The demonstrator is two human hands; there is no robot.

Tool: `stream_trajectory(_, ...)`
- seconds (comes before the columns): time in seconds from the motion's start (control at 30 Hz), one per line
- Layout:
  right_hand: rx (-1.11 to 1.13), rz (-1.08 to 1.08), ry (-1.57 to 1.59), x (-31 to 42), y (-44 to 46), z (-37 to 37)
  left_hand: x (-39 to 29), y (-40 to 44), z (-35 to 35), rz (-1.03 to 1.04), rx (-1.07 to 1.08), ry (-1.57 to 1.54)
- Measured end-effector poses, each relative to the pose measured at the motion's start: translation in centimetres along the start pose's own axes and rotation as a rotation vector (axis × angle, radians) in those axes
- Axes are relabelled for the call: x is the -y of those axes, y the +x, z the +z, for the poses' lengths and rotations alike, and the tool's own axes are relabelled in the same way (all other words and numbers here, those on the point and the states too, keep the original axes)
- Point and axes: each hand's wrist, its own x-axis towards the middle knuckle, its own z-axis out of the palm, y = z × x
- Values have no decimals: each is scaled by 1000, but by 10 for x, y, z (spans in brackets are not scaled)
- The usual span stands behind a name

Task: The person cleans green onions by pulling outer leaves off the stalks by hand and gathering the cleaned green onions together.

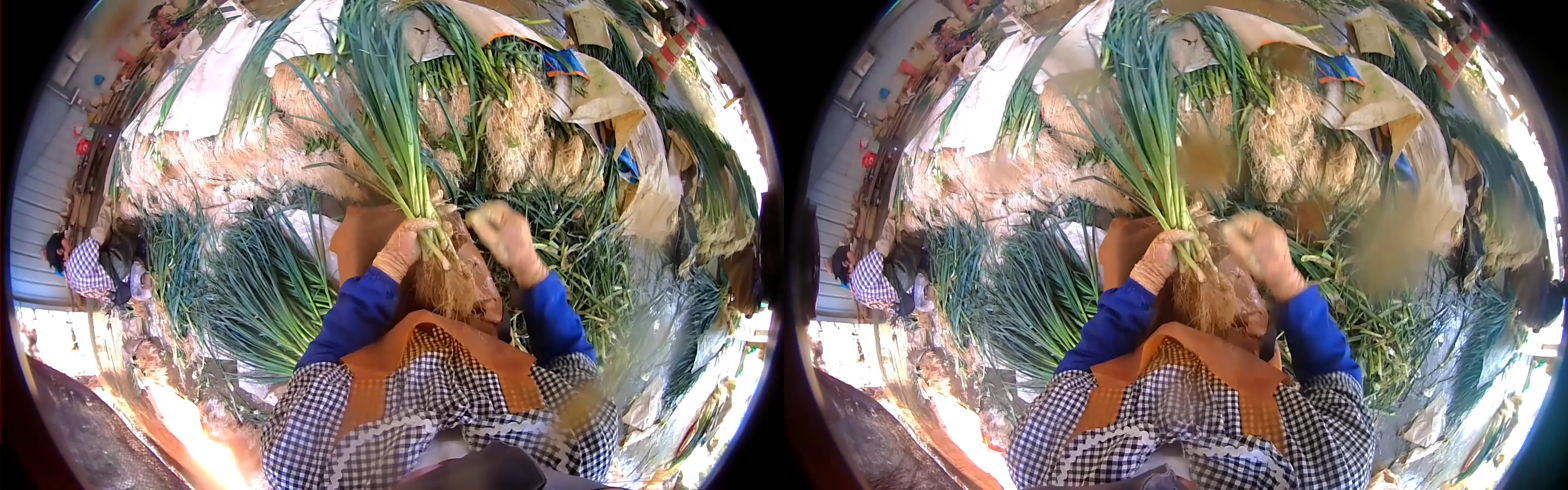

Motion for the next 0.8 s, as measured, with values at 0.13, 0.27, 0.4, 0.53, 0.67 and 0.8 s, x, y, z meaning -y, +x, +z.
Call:
stream_trajectory(0.13,-242,-248,-299,-18,77,16,9,13,-12,-186,-74,-15)
stream_trajectory(0.27,145,-85,534,-32,116,30,-42,-16,41,-103,76,-112)
stream_trajectory(0.4,-38,-47,195,-32,73,-39,-112,-45,40,-171,430,-280)
stream_trajectory(0.53,-303,397,-135,-209,10,-131,-176,-69,56,-27,551,-259)
stream_trajectory(0.67,-589,179,-942,-77,-1,-113,-173,-30,48,242,293,-95)
stream_trajectory(0.8,-110,-181,352,60,42,-45,-118,19,46,319,141,23)
